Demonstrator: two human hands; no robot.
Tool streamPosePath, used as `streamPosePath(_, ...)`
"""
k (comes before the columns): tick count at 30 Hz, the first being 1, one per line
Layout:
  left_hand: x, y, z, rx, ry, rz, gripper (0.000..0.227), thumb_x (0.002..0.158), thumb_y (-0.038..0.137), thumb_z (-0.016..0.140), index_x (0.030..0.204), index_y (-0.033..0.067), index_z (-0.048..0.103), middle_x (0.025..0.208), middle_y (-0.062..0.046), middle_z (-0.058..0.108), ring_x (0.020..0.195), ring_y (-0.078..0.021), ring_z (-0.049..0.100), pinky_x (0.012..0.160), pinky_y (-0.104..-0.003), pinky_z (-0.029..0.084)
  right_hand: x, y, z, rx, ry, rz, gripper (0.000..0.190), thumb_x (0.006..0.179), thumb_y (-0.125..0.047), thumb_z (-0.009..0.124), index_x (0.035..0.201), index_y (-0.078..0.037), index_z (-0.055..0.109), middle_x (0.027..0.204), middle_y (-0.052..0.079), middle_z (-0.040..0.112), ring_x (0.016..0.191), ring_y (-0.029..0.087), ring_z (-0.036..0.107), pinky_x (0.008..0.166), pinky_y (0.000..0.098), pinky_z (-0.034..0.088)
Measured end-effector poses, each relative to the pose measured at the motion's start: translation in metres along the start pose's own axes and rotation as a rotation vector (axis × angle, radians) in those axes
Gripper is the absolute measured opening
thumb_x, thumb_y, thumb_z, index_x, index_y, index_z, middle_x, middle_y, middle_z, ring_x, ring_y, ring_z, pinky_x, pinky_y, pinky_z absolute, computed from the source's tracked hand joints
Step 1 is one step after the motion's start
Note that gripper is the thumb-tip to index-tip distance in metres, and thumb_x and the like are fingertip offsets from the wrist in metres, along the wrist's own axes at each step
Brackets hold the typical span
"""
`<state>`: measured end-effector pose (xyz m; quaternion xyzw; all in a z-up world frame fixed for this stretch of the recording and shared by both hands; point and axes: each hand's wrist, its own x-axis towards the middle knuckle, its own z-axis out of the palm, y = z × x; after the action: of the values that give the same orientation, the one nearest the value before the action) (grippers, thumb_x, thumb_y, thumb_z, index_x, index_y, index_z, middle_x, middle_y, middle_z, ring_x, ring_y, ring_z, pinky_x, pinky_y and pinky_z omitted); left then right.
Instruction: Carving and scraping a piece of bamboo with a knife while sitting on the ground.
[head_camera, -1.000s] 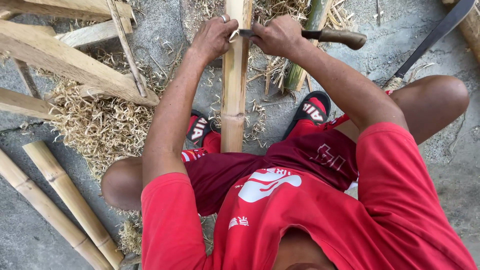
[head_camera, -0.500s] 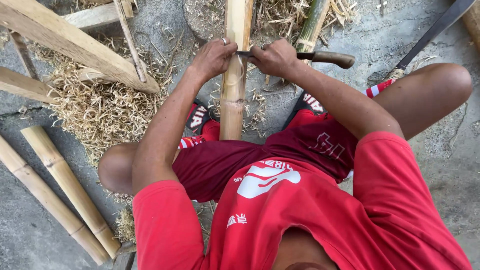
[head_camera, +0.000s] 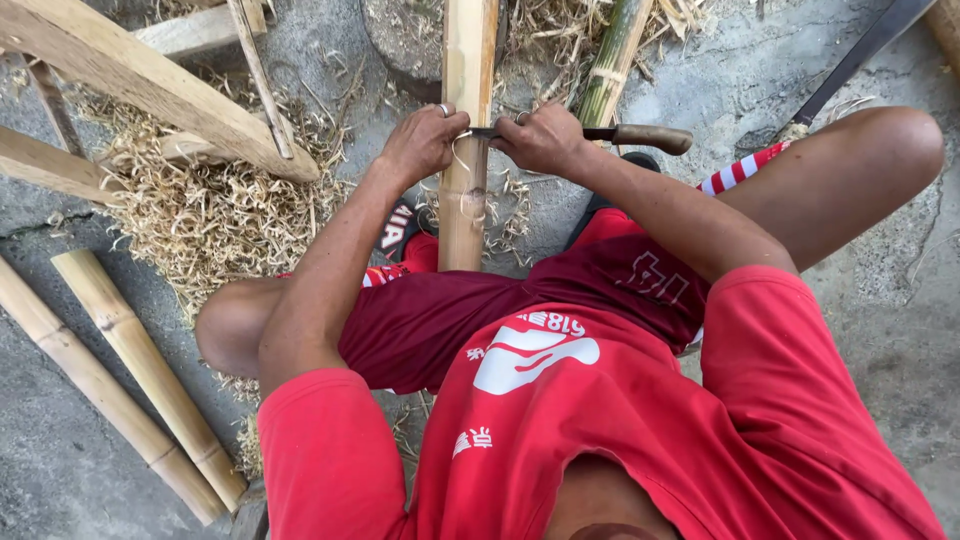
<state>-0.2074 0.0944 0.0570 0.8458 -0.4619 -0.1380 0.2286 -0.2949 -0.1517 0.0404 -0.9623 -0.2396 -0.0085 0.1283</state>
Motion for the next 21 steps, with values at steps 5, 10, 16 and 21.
streamPosePath(5,-0.005,0.009,-0.001,-0.002,-0.026,-0.030,0.016,0.084,0.006,0.064,0.100,0.0071,0.062,0.094,-0.014,0.064,0.096,-0.0388,0.065,0.081,-0.052,0.053,-0.009,-0.009,0.003,0.035,0.130,-0.024,0.034,0.103,-0.043,0.067,0.088,-0.013,0.062,0.051,0.005,0.059,0.043,0.024,0.061,0.039,0.0417,0.047)
streamPosePath(10,-0.015,0.013,0.004,0.017,-0.107,-0.039,0.011,0.088,0.007,0.064,0.099,0.0074,0.062,0.090,-0.015,0.063,0.092,-0.0380,0.066,0.079,-0.053,0.054,-0.017,-0.017,0.011,0.091,0.028,0.018,0.035,0.105,-0.042,0.065,0.088,-0.012,0.062,0.050,0.005,0.058,0.038,0.025,0.058,0.035,0.0428,0.045)
streamPosePath(16,-0.057,0.045,0.001,-0.018,-0.183,-0.055,0.008,0.090,0.015,0.063,0.096,0.0090,0.065,0.086,-0.015,0.066,0.089,-0.0395,0.067,0.075,-0.055,0.054,-0.046,-0.053,0.021,0.182,-0.075,-0.019,0.037,0.105,-0.044,0.062,0.089,-0.011,0.062,0.051,0.007,0.059,0.038,0.026,0.057,0.035,0.0445,0.044)
streamPosePath(21,-0.064,0.045,-0.001,-0.016,-0.341,-0.088,0.013,0.090,0.019,0.063,0.098,0.0114,0.070,0.086,-0.015,0.070,0.086,-0.0395,0.069,0.074,-0.055,0.054,-0.051,-0.065,0.009,0.310,-0.187,0.000,0.035,0.098,-0.048,0.065,0.093,-0.014,0.068,0.056,0.011,0.063,0.048,0.034,0.064,0.046,0.0502,0.051)
